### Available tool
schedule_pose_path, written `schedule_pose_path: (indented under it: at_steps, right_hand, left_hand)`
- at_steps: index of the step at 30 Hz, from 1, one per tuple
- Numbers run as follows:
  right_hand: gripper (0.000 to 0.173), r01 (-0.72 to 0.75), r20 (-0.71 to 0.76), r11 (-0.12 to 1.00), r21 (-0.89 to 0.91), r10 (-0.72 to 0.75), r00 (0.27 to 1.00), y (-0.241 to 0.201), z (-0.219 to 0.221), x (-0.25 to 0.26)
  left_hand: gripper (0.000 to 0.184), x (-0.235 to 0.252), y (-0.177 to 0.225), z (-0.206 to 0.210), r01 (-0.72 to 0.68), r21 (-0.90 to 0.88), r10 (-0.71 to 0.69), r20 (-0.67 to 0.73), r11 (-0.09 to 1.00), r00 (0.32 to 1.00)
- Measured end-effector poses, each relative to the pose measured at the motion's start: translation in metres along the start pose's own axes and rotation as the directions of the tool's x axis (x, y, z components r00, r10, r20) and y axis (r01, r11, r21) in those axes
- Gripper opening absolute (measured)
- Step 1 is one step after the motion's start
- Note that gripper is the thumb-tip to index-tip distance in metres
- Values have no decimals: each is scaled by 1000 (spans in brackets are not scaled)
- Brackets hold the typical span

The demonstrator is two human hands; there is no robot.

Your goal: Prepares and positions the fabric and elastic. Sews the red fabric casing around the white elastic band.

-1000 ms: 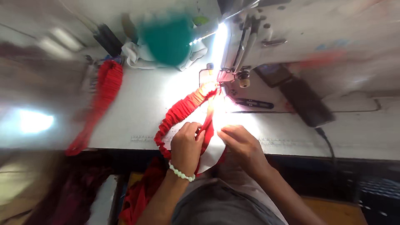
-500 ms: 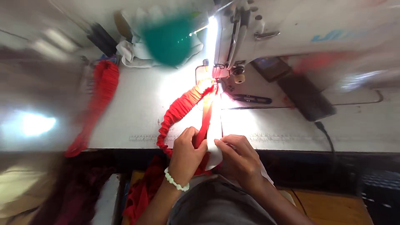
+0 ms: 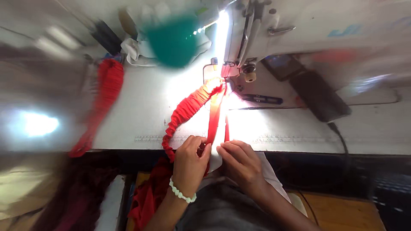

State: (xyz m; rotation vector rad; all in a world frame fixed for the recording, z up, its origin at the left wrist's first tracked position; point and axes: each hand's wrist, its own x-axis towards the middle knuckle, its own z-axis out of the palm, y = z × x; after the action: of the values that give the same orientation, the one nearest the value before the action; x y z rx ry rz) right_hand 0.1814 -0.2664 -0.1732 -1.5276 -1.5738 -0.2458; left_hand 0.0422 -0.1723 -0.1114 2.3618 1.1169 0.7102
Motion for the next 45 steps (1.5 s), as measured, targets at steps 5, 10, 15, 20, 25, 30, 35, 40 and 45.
schedule_pose_path:
  at_steps: [5, 10, 15, 20, 25, 30, 35, 40, 45]
  right_hand:
    - [19, 7, 7, 1000, -9, -7, 1000, -2, 6, -5]
    - [18, 40, 44, 999, -26, -38, 998, -4, 7, -14]
    - [17, 10, 59, 990, 139, -18, 998, -5, 0, -20]
    - [17, -89, 37, 995, 42, 87, 995, 7, -19, -16]
    - [33, -234, 28, 935, -267, 250, 968, 0, -17, 4]
    - [25, -289, 68, 933, -215, 310, 948, -14, -6, 18]
    - [18, -487, 147, 870, 74, 473, 868, -27, -19, 28]
    - [22, -689, 274, 598, 410, 640, 718, -29, -21, 27]
    - [14, -742, 356, 405, 534, 688, 632, -32, -26, 29]
  left_hand:
    - [16, -7, 3, 2, -58, 31, 58, 9, 998, 998]
    - [21, -14, 0, 5, -187, 38, 184, 76, 982, 980]
    - [33, -24, 0, 8, -234, 38, 230, 91, 972, 969]
    - [24, -32, 0, 23, -194, 77, 197, -30, 978, 980]
    - [13, -30, 2, 25, -141, -20, 138, -112, 990, 984]
    - [13, -23, 15, 13, -70, -179, 56, -80, 981, 995]
    - [14, -21, 21, 9, -57, -229, 43, -68, 972, 997]
    - [25, -23, 26, 10, -83, -220, 61, -102, 972, 993]
    - [36, -30, 30, 8, -135, -136, 122, -97, 981, 988]
